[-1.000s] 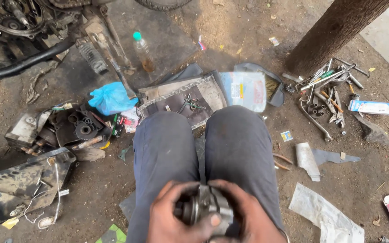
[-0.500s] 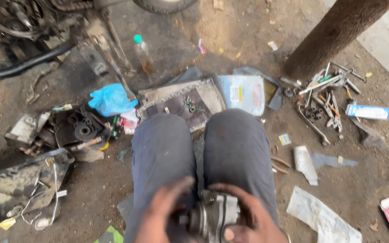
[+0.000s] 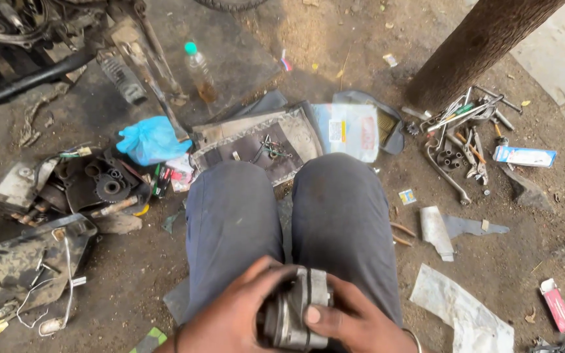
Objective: Disassembling and inspecting a motorcycle engine component, likely an oil pump.
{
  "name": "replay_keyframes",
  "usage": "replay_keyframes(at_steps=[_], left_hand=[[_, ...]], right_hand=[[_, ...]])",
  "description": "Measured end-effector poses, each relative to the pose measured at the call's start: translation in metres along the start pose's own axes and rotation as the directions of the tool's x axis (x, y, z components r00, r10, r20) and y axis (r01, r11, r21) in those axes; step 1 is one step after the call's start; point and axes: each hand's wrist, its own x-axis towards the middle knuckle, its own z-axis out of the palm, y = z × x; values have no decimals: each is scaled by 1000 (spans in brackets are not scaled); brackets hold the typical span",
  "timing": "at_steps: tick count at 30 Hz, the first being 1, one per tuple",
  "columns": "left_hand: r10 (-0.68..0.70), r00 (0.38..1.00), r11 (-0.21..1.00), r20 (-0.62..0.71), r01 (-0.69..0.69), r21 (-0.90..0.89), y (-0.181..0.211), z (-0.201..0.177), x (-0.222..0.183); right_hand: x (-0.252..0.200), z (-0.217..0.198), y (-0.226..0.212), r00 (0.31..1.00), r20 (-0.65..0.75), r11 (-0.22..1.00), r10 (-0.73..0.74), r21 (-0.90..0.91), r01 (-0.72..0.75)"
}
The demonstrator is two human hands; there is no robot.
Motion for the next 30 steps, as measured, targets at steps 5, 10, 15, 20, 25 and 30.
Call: replay_keyframes(at_steps=[5,10,15,20,25,30], left_hand=[[43,999,998,-7,-44,-49,5,-5,-4],[6,1000,987,15,-4,-160,6,-12,-1],[-37,998,990,-42,31,-134,13,-5,-2],[-167,983,985,-75,162,-63,5,4,-4],[-46,999,992,27,49,-114,-15,-3,-15],[-73,988,997,-134,71,-19,-15,16,-17]], right_hand=[[-5,14,-9,993,114,989,-24,145,7],[-8,25,-32,964,236,933,-121,358,29],[1,27,-18,953,223,924,-205,367,113],[9,20,6,965,103,943,-242,259,209],[6,15,22,976,99,974,-196,136,182],[11,26,14,952,167,931,-258,305,199]])
